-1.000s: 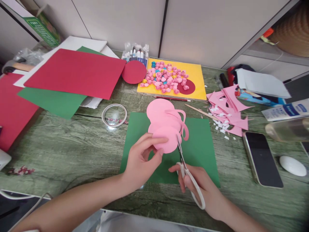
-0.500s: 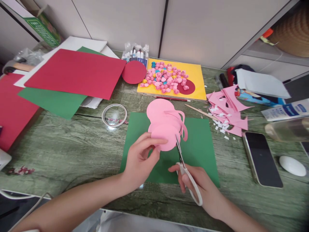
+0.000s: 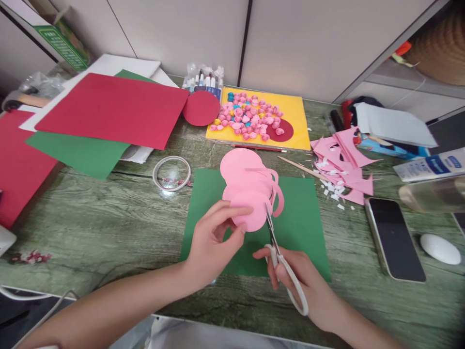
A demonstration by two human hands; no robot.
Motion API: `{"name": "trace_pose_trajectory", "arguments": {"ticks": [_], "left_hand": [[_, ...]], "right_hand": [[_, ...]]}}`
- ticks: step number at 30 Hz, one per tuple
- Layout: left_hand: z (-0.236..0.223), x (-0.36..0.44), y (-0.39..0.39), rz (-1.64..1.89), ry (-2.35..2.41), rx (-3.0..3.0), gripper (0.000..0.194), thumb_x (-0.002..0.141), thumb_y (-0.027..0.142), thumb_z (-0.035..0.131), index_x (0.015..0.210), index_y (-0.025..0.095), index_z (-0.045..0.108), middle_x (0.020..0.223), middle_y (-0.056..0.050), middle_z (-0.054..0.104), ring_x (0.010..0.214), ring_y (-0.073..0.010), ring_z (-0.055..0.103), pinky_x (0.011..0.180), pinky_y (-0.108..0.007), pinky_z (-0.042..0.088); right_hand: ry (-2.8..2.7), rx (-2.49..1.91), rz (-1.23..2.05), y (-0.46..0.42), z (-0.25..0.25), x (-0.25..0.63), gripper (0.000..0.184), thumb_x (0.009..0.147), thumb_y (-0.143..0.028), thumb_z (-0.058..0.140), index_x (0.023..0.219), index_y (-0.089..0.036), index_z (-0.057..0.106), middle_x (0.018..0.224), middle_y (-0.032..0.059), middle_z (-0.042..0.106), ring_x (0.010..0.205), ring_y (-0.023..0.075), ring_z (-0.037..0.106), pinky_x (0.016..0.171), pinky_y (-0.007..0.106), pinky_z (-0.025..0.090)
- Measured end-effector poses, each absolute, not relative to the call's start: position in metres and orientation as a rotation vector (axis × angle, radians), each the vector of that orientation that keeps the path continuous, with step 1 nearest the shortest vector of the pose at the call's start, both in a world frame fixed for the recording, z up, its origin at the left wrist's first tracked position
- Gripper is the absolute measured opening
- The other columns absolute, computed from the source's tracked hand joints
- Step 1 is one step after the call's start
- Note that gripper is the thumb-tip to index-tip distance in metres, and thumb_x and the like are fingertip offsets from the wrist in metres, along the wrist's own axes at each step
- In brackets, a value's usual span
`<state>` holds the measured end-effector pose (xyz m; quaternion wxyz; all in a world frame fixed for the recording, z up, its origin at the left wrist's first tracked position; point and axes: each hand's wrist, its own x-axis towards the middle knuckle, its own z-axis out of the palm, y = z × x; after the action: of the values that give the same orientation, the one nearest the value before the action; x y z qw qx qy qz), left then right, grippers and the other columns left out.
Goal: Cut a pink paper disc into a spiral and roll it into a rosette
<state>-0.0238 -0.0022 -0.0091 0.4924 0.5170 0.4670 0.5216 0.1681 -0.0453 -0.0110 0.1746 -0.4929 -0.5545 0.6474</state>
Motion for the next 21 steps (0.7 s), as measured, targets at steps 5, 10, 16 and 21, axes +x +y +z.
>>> {"name": "trace_pose_trajectory", "arguments": {"ticks": [5,10,16,21], "left_hand": [[-0.0091,-0.0234,-0.0026,1.264,1.122,1.244,0.023,0.076,0.006,0.060,0.092,0.019,0.072,0.093,-0.007,0.064,0.085,-0.0141,0.061,0.070,-0.022,0.054],[-0.0090,-0.0238,-0.0014,1.302,1.111,1.270,0.025,0.077,0.005,0.059,0.091,0.021,0.072,0.090,-0.005,0.063,0.083,-0.0122,0.061,0.067,-0.019,0.052],[-0.0094,-0.0261,-0.0010,1.316,1.114,1.258,0.023,0.081,0.008,0.058,0.093,0.022,0.072,0.091,-0.005,0.064,0.084,-0.0125,0.061,0.068,-0.021,0.052],[-0.0105,-0.0250,-0.0008,1.323,1.138,1.232,0.027,0.078,0.009,0.062,0.099,0.024,0.071,0.092,-0.004,0.063,0.086,-0.0123,0.060,0.072,-0.021,0.052]], "right_hand": [[-1.569,-1.394,1.831,-0.0461,-0.0113,0.1677,0.051,0.091,-0.061,0.034,0.096,-0.017,0.058,0.057,-0.0038,0.042,0.053,0.0119,0.040,0.051,0.024,0.038],[-1.576,-1.400,1.837,-0.0437,-0.0100,0.1667,0.050,0.091,-0.060,0.033,0.090,-0.017,0.057,0.056,-0.0045,0.039,0.053,0.0117,0.043,0.056,0.026,0.043],[-1.560,-1.464,1.862,-0.0432,-0.0096,0.1663,0.057,0.089,-0.066,0.032,0.095,-0.015,0.059,0.056,-0.0036,0.041,0.053,0.0129,0.045,0.053,0.026,0.042],[-1.558,-1.444,1.864,-0.0442,-0.0103,0.1657,0.059,0.088,-0.067,0.032,0.096,-0.015,0.059,0.055,-0.0042,0.040,0.052,0.0121,0.042,0.053,0.025,0.042]]}}
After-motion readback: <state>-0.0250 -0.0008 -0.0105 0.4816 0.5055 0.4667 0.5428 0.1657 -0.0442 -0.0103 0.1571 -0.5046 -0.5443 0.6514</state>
